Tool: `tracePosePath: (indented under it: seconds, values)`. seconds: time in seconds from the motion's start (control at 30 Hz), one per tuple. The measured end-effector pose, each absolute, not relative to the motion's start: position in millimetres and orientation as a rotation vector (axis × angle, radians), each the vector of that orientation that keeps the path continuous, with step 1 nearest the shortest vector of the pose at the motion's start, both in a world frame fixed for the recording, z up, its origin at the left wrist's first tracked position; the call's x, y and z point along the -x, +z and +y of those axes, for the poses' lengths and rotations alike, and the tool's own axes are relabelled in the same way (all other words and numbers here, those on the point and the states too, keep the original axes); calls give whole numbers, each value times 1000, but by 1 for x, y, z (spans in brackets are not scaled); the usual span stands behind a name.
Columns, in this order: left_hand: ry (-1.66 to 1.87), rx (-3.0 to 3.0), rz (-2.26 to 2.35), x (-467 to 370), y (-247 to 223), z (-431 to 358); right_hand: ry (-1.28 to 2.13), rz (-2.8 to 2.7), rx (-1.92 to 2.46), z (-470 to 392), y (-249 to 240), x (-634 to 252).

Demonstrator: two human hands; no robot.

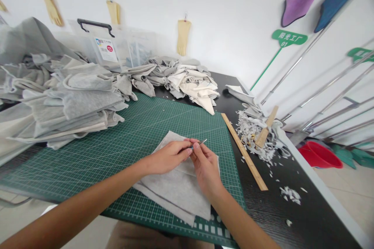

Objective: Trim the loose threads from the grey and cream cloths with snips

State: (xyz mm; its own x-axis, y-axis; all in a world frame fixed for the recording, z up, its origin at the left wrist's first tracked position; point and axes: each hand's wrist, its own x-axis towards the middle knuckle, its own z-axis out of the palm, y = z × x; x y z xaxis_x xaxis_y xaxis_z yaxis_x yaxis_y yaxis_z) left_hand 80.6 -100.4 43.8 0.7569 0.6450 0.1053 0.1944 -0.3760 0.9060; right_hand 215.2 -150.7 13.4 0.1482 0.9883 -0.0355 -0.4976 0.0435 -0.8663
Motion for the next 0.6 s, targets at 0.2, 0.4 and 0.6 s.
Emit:
tracePosePath:
  seconds: [0.2,0.4,0.6]
  values:
    - [560,-1924,636,-81,44,-101,1288,-710,886,-150,15,-215]
    - [578,-1923,643,-82,43,-101,1302,-701,884,-151,15,-215]
    - [575,-1927,632,-82,45,-102,1309,-690,871,-150,16,-215]
